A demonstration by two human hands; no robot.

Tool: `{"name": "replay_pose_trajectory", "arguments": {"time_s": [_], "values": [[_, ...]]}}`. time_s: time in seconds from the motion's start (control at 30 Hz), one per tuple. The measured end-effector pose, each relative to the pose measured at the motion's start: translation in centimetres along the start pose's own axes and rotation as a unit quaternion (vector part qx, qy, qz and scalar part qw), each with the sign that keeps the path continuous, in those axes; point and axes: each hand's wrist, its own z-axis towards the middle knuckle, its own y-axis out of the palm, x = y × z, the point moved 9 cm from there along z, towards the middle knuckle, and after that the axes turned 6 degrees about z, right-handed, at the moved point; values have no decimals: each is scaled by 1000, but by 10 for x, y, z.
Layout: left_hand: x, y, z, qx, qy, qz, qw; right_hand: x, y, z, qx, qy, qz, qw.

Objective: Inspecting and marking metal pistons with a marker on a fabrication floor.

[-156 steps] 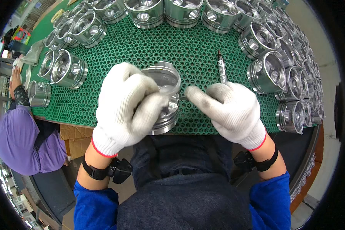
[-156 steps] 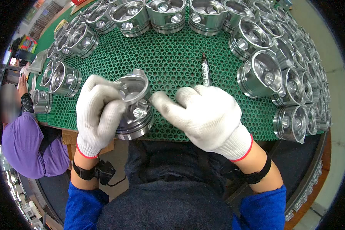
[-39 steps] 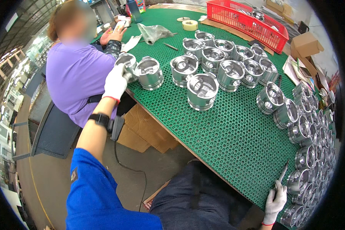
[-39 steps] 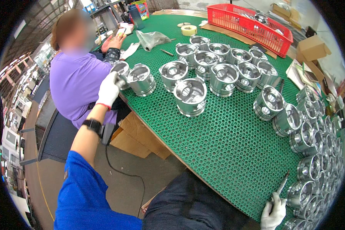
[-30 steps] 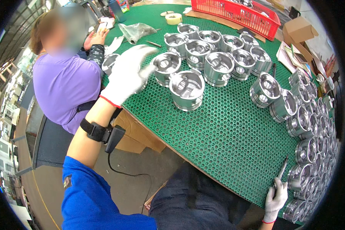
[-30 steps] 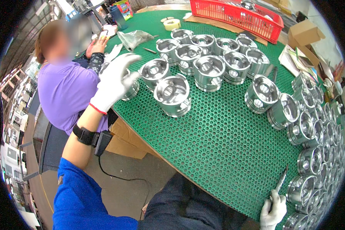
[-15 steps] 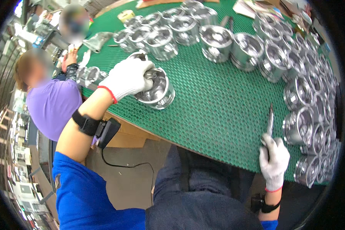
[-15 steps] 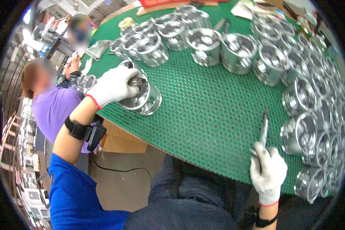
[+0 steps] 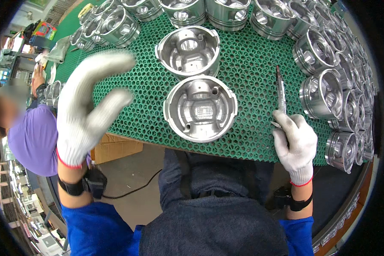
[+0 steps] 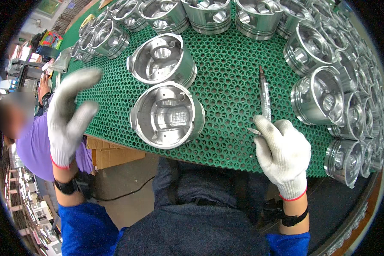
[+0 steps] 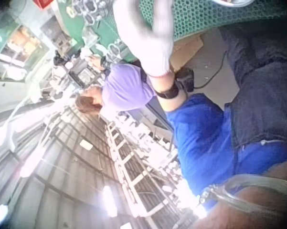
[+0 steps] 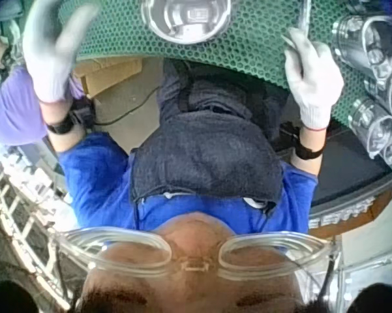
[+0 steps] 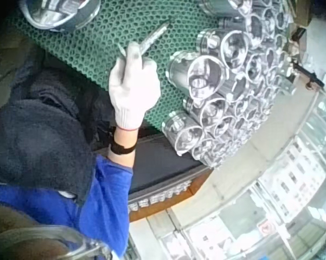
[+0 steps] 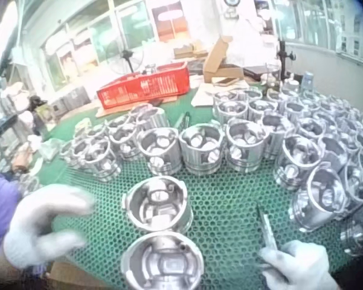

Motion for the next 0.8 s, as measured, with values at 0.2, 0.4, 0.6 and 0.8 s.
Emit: {"name": "replay_pose_trajectory", "arguments": {"time_s": [0.2, 0.4, 0.6, 0.8], "values": [[-5, 24, -67, 34, -9, 144, 989, 2, 2, 2, -11, 7, 11, 1000], [72, 76, -19, -61, 198, 218, 954, 8, 1, 1, -8, 13, 23, 1000], [26, 59, -86, 76, 43, 194, 977, -3, 3, 3, -11, 2, 17, 1000], [-23, 95, -144, 104, -326, -372, 863, 0, 2, -2, -6, -2, 6, 1000]]}}
